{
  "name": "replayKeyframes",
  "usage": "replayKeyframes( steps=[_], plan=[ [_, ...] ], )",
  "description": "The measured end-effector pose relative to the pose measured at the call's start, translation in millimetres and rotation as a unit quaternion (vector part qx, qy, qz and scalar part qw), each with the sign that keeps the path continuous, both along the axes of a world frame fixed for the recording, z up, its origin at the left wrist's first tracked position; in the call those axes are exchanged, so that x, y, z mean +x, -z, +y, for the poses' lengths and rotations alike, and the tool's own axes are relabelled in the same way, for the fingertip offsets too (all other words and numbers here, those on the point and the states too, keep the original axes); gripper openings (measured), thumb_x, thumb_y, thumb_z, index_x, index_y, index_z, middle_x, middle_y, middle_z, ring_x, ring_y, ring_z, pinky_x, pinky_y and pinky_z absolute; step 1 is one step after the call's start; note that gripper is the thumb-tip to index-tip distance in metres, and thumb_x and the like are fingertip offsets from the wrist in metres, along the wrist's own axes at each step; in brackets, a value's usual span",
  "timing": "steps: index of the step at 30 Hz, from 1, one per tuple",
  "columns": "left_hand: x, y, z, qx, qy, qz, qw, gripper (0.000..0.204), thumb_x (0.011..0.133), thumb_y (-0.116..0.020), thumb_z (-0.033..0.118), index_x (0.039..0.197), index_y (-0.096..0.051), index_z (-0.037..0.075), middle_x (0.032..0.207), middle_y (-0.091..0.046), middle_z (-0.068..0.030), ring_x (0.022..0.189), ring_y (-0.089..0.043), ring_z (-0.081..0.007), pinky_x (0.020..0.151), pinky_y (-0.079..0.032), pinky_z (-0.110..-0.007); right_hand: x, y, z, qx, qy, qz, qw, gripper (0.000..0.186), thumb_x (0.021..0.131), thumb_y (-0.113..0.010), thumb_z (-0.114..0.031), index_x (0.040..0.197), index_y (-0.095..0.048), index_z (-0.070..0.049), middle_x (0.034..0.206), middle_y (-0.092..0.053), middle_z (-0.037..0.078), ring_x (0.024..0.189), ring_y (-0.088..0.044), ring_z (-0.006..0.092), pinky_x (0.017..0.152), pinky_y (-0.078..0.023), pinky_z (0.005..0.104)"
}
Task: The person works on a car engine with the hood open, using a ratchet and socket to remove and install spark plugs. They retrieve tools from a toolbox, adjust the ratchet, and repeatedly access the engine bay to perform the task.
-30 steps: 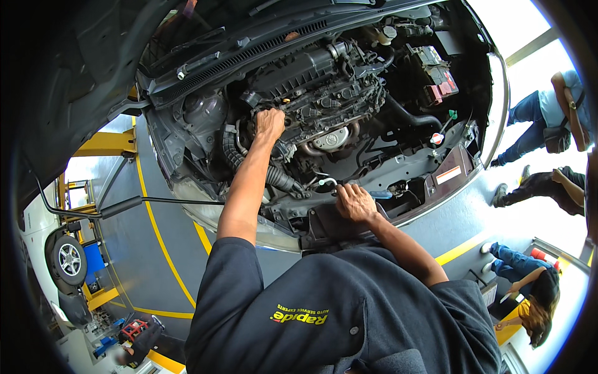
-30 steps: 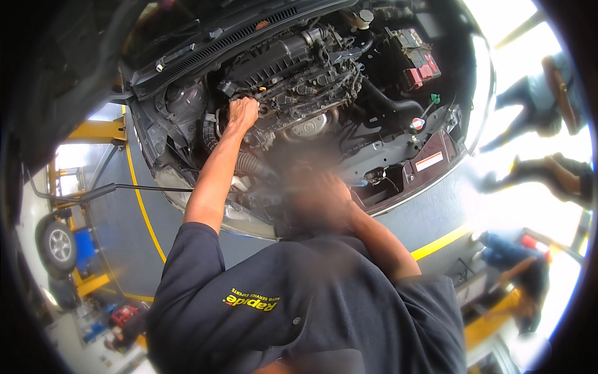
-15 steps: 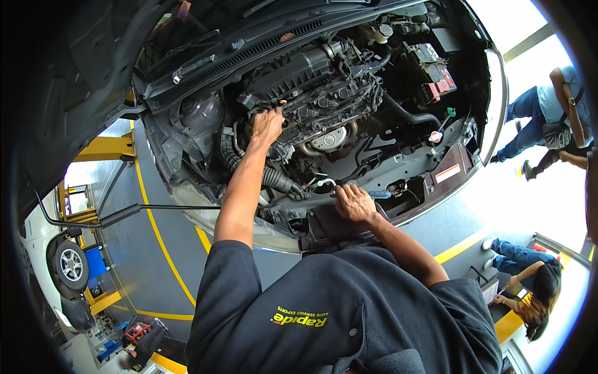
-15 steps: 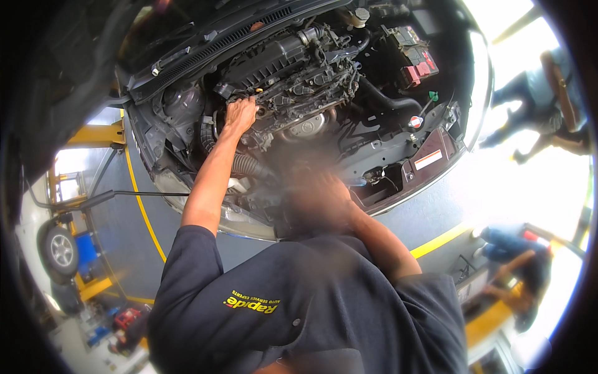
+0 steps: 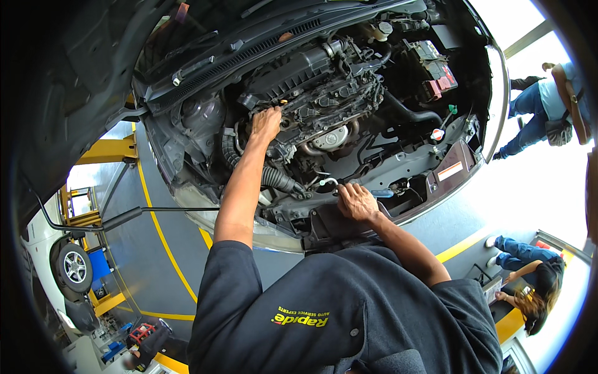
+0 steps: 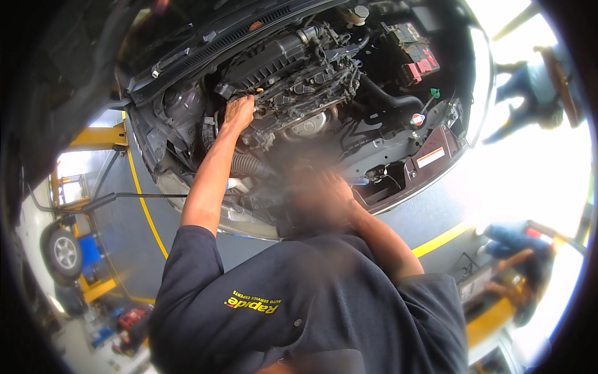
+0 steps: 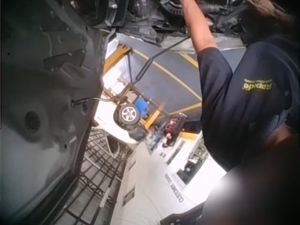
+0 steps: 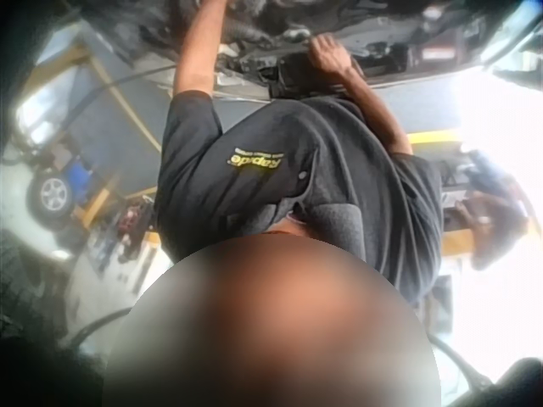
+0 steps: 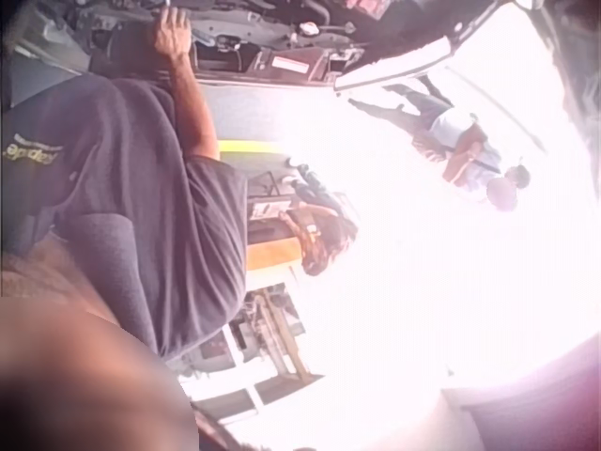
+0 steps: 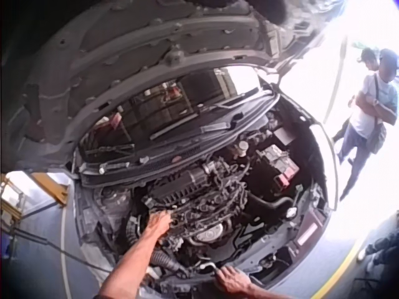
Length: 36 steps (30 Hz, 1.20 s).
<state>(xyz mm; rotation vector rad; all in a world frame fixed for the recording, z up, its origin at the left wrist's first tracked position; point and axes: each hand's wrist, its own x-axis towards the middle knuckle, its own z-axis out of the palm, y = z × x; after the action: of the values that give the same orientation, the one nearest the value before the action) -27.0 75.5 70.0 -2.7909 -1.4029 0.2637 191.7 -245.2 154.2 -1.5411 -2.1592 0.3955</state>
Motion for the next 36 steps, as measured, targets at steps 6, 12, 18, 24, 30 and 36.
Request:
replayKeyframes(
  steps=[6,12,18,24,30,36],
  plan=[
    [2.4,0.9,-1.7,0.051,0.003,0.006,0.999,0.025,0.096,-0.069,0.026,0.095,-0.076,0.003,0.088,-0.077,-0.0179,0.088,-0.076,-0.0345,0.076,-0.058,-0.047,-2.3,11.4,-2.2,-0.025,0.015,-0.005,1.000,0.044,0.090,-0.067,-0.024,0.127,-0.059,-0.002,0.099,-0.063,0.011,0.094,-0.065,0.0287,0.082,-0.055,0.0407],
    [14.5,-6.0,-8.7,0.038,-0.110,-0.019,0.993,0.055,0.105,-0.056,0.048,0.081,-0.079,0.004,0.082,-0.076,-0.0188,0.078,-0.076,-0.0373,0.076,-0.057,-0.048,0.4,-17.7,4.0,-0.036,-0.003,-0.004,0.999,0.042,0.091,-0.067,-0.025,0.125,-0.059,-0.003,0.098,-0.063,0.011,0.093,-0.065,0.0290,0.083,-0.055,0.0405],
    [17.6,-7.8,-0.4,-0.033,0.026,0.075,0.996,0.040,0.087,-0.078,0.011,0.123,-0.063,-0.002,0.133,-0.062,-0.0198,0.123,-0.064,-0.0356,0.097,-0.057,-0.049,4.9,-33.2,3.9,-0.056,-0.027,-0.024,0.998,0.038,0.091,-0.066,-0.024,0.122,-0.059,-0.003,0.097,-0.063,0.011,0.092,-0.065,0.0290,0.083,-0.056,0.0406],
    [10.1,0.5,-0.9,0.038,-0.006,0.090,0.995,0.021,0.097,-0.066,0.012,0.109,-0.073,-0.003,0.113,-0.073,-0.0215,0.108,-0.071,-0.0362,0.090,-0.059,-0.048,1.0,14.2,1.0,-0.045,-0.002,-0.025,0.999,0.036,0.091,-0.067,-0.023,0.120,-0.059,-0.003,0.097,-0.063,0.011,0.092,-0.065,0.0296,0.083,-0.056,0.0409],
    [16.3,-4.0,-9.0,-0.013,-0.118,0.051,0.992,0.028,0.102,-0.058,0.020,0.098,-0.079,0.002,0.096,-0.077,-0.0198,0.098,-0.076,-0.0362,0.080,-0.062,-0.048,2.4,2.3,-1.6,-0.051,-0.009,-0.012,0.999,0.037,0.091,-0.067,-0.023,0.121,-0.059,-0.003,0.097,-0.063,0.012,0.092,-0.066,0.0300,0.083,-0.056,0.0415],
    [6.2,1.8,-4.9,0.025,0.020,-0.008,0.999,0.028,0.094,-0.073,0.014,0.118,-0.066,0.001,0.105,-0.074,-0.0231,0.093,-0.075,-0.0408,0.083,-0.061,-0.051,3.8,-33.5,7.7,-0.088,-0.025,-0.016,0.996,0.039,0.092,-0.067,-0.024,0.124,-0.058,-0.003,0.099,-0.064,0.012,0.093,-0.065,0.0302,0.083,-0.056,0.0417]
  ],
)
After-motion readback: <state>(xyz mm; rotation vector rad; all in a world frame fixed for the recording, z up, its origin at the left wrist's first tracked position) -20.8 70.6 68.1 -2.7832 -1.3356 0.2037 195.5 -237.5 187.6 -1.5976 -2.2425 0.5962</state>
